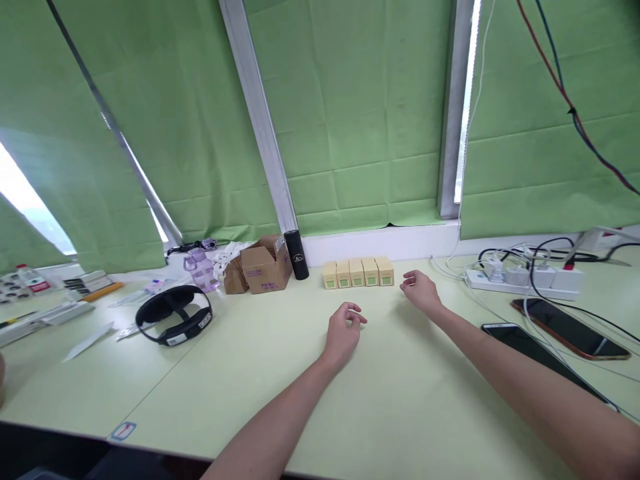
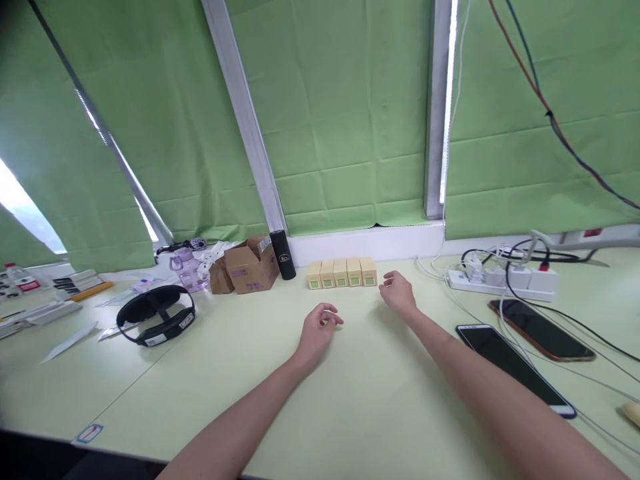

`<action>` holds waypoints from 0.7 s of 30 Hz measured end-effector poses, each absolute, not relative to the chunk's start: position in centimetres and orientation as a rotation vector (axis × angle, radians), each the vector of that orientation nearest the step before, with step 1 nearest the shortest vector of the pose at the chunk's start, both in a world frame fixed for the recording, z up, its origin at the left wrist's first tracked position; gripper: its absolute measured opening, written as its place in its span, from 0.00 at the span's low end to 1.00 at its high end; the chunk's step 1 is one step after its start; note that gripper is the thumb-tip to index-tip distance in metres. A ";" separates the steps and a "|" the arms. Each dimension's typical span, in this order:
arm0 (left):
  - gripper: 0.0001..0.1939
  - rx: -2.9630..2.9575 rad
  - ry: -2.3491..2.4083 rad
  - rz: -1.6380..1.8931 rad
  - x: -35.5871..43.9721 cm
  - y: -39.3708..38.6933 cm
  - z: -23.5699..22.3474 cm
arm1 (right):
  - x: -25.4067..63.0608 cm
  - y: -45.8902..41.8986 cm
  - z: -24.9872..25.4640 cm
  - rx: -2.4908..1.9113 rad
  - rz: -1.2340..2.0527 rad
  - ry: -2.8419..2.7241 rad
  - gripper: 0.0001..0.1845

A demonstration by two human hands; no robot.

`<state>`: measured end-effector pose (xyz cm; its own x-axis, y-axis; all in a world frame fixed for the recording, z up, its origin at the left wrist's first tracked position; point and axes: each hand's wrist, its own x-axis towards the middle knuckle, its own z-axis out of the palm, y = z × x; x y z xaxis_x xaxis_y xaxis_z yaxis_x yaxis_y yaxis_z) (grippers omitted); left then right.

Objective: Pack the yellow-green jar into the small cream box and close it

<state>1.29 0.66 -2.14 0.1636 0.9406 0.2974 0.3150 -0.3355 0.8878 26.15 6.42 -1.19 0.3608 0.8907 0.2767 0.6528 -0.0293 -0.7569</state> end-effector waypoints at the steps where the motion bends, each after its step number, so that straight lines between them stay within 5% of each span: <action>1: 0.08 1.769 1.200 1.177 1.3 0.7 -2.2 | 26.8 5.3 -0.8 -1.773 0.345 -1.431 0.15; 5: 0.08 1.773 1.211 1.183 1.3 0.9 -2.3 | 30.1 -0.5 0.0 -1.805 0.270 -1.664 0.19; 13: 0.09 1.765 1.241 1.193 1.2 1.5 -2.4 | 37.8 -11.4 -2.2 -2.032 -0.507 -1.911 0.39; 21: 0.08 1.777 1.217 1.201 1.3 1.6 -2.5 | 39.4 -15.4 -4.3 -2.208 -0.497 -1.797 0.44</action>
<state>1.30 1.60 -2.46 0.1443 0.9378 0.3158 0.3283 -0.3464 0.8787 39.35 -15.41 -4.32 0.1805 0.8925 0.4134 0.9781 -0.2071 0.0200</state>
